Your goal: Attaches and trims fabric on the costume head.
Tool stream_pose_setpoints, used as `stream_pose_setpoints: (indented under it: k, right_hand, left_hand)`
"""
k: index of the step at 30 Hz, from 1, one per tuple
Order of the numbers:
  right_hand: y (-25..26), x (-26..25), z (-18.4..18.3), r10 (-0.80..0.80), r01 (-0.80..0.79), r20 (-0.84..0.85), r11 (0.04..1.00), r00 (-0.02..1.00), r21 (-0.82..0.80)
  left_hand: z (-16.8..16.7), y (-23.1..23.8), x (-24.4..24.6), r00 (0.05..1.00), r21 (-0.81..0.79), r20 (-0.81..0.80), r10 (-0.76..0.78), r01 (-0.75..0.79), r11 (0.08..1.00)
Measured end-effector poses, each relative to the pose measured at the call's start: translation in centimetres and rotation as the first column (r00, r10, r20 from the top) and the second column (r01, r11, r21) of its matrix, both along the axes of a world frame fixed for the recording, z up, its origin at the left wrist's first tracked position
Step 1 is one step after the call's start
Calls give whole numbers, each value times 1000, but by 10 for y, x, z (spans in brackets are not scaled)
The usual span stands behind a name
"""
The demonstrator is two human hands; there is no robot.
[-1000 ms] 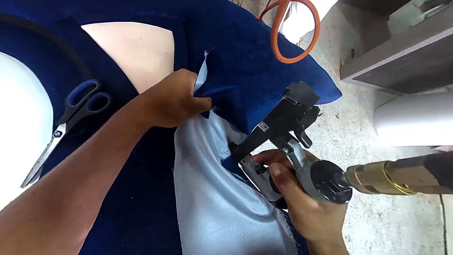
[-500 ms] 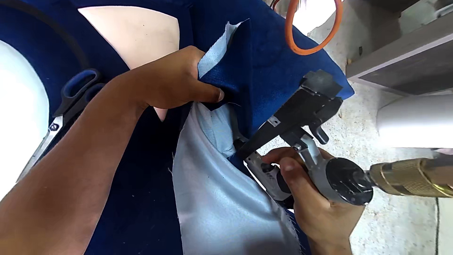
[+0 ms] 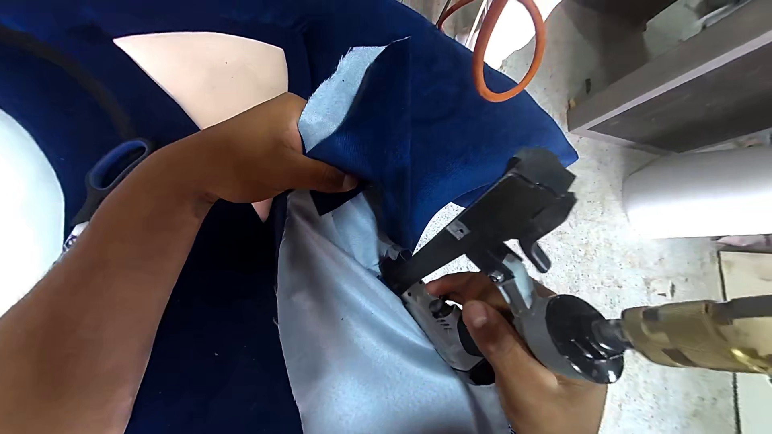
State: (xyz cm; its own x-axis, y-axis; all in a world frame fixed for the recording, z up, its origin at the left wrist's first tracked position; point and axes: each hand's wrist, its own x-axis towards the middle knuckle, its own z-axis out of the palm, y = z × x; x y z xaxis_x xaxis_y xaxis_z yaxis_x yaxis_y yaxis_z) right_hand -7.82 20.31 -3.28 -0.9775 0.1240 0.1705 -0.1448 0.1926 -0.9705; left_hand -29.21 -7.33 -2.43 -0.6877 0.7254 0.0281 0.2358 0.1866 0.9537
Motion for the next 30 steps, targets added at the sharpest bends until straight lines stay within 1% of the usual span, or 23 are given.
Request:
stream_pose_setpoints:
  k: [6,10,13,16,20,23,30]
  right_hand:
    - [-6,-7,2,40,-42,28,996,999,76]
    - [-11,-10,4,21,-24,21,989,1000,145]
    - [-14,-14,3,12,-9,-17,988,1000,153]
    - [-13,-16,3,-4,10,-30,981,1000,193]
    - [3,-20,7,39,-40,8,991,999,131]
    - [8,-10,8,73,-76,32,992,997,100]
    - [-2,-5,7,70,-73,40,995,997,64]
  left_hand:
    - [12,-3,4,995,21,1,-99,99,995]
    - [18,-3,5,985,52,-30,-171,172,984]
    - [20,-1,3,980,82,-35,-196,198,977]
    - [22,2,2,977,70,-64,-201,206,976]
    - [20,2,4,980,100,-70,-188,195,976]
    - [16,-3,5,987,101,-58,-147,152,983]
    - [18,-2,4,982,156,-71,-175,184,970]
